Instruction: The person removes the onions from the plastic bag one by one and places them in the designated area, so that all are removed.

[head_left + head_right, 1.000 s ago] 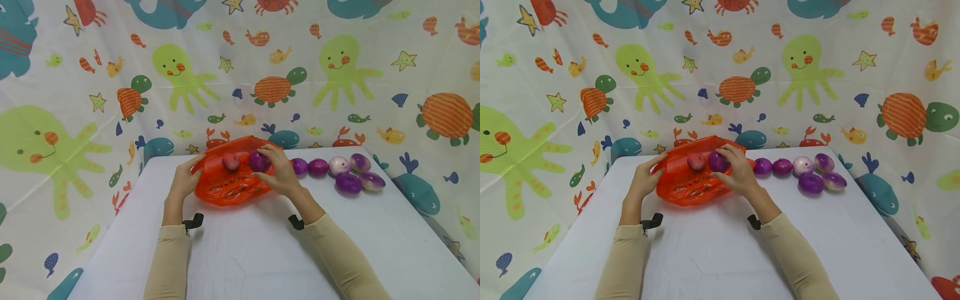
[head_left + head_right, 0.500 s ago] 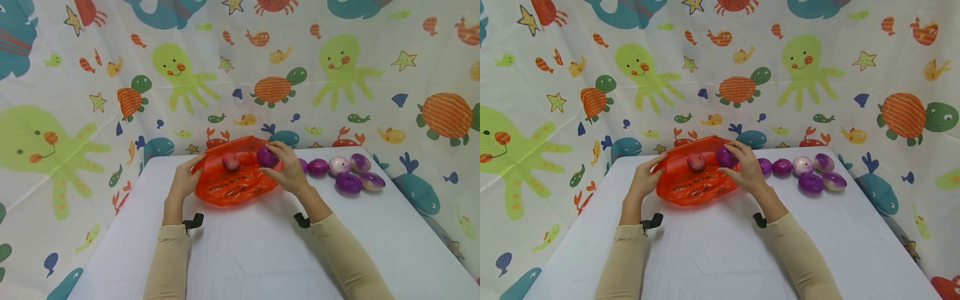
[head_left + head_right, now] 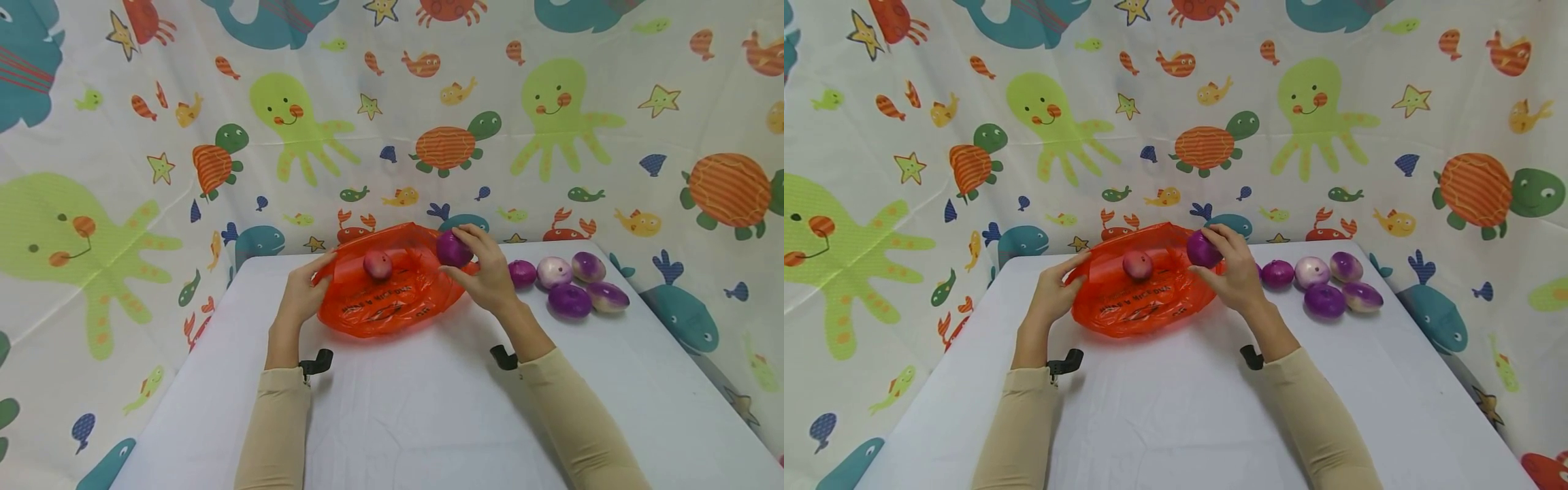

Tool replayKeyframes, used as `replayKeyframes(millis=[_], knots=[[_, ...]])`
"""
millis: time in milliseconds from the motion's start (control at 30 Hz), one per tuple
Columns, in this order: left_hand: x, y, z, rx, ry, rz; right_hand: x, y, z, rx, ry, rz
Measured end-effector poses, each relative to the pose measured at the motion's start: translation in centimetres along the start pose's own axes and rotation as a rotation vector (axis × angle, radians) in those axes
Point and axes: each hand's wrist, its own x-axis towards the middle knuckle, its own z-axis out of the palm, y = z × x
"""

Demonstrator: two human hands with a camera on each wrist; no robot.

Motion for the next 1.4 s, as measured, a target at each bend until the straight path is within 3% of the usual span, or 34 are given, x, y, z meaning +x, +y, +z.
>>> replayKeyframes(millis=[267, 1067, 1400], knots=[[0.1, 0.2, 0.0, -0.003, -0.002, 0.021, -0.2, 0.7, -0.8, -0.027, 0.031, 0.009], [0.0, 0.2, 0.0, -0.005, -0.012, -0.005, -0.5, 2.7, -3.4, -0.025, 0.098, 0.061], [-0.1, 0.1, 0.0, -0.004, -0.01, -0.021, -0.8, 3.5, -4.4, -0.089, 0.037, 0.073]])
